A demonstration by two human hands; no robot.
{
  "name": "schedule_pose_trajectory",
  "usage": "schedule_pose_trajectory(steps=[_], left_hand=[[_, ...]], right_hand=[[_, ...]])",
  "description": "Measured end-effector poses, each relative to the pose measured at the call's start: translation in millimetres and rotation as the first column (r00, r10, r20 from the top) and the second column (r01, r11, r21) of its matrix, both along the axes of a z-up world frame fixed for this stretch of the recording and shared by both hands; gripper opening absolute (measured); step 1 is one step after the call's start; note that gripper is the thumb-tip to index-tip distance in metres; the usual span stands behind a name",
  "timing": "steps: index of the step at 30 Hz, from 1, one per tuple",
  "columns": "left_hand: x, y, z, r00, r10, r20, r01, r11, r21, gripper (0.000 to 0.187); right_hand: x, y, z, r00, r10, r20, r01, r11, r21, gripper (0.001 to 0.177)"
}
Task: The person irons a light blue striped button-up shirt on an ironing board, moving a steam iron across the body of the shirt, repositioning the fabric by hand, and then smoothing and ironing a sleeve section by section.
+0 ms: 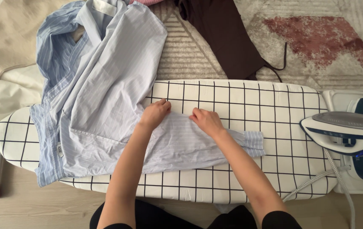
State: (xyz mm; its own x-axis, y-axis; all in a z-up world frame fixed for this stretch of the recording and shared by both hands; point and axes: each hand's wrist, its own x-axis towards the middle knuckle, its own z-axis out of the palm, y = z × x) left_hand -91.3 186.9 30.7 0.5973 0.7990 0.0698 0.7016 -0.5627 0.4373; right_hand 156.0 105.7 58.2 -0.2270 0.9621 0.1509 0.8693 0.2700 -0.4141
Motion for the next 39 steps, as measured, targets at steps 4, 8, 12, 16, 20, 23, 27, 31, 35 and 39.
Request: schedule_pose_trajectory(steps=[4,8,12,16,20,23,27,31,35,39], left_hand=[[-13.1,-0.4,-0.4,0.998,-0.039,-0.055,0.046,0.990,0.136,0.011],[-27.5,6.7,9.3,0.995,-0.053,-0.089,0.059,0.996,0.070,0.006],[-40.8,11.0,14.4,0.991,-0.077,-0.113,0.077,0.997,-0.002,0.003],[-48.0,11.4,5.2,0.989,-0.107,-0.101,0.114,0.992,0.062,0.004],[-43.0,5.1,6.7,0.964,-0.093,-0.247,0.146,0.968,0.206,0.016],[-21.3,-9.6,-7.8,0.949,0.005,-0.314,0.105,0.937,0.333,0.018],[31.0,-57.9,-46.2,0.937,0.133,-0.324,-0.081,0.982,0.170,0.023],[108.7,-125.3,-28.1,0.989,0.142,-0.050,-0.131,0.976,0.172,0.032],[141.1,-154.4,-9.6,0.984,0.132,0.122,-0.151,0.975,0.166,0.042],[143.4,-159.2,-15.9,0.989,0.128,0.079,-0.139,0.979,0.149,0.056]], right_hand=[[11.4,-2.5,0.1,0.998,-0.037,-0.045,0.034,0.998,-0.047,0.032],[25.3,-0.6,0.4,0.980,-0.157,-0.119,0.115,0.945,-0.306,0.032],[41.7,-4.1,-0.9,0.958,-0.261,-0.119,0.183,0.878,-0.443,0.031],[60.1,-14.6,-12.0,0.953,-0.226,-0.203,0.119,0.892,-0.435,0.026],[65.1,-23.2,-7.4,0.956,-0.240,-0.171,0.149,0.894,-0.422,0.026],[76.1,-30.3,-2.6,0.953,-0.295,-0.075,0.233,0.865,-0.444,0.032],[78.8,-42.3,-1.0,0.950,-0.314,0.004,0.296,0.893,-0.339,0.043],[78.3,-52.0,-3.8,0.946,-0.322,0.034,0.320,0.915,-0.246,0.047],[96.8,-56.1,-10.2,0.948,-0.310,-0.071,0.278,0.916,-0.289,0.039],[134.2,-66.8,-14.3,0.931,-0.272,-0.244,0.127,0.867,-0.482,0.027]])
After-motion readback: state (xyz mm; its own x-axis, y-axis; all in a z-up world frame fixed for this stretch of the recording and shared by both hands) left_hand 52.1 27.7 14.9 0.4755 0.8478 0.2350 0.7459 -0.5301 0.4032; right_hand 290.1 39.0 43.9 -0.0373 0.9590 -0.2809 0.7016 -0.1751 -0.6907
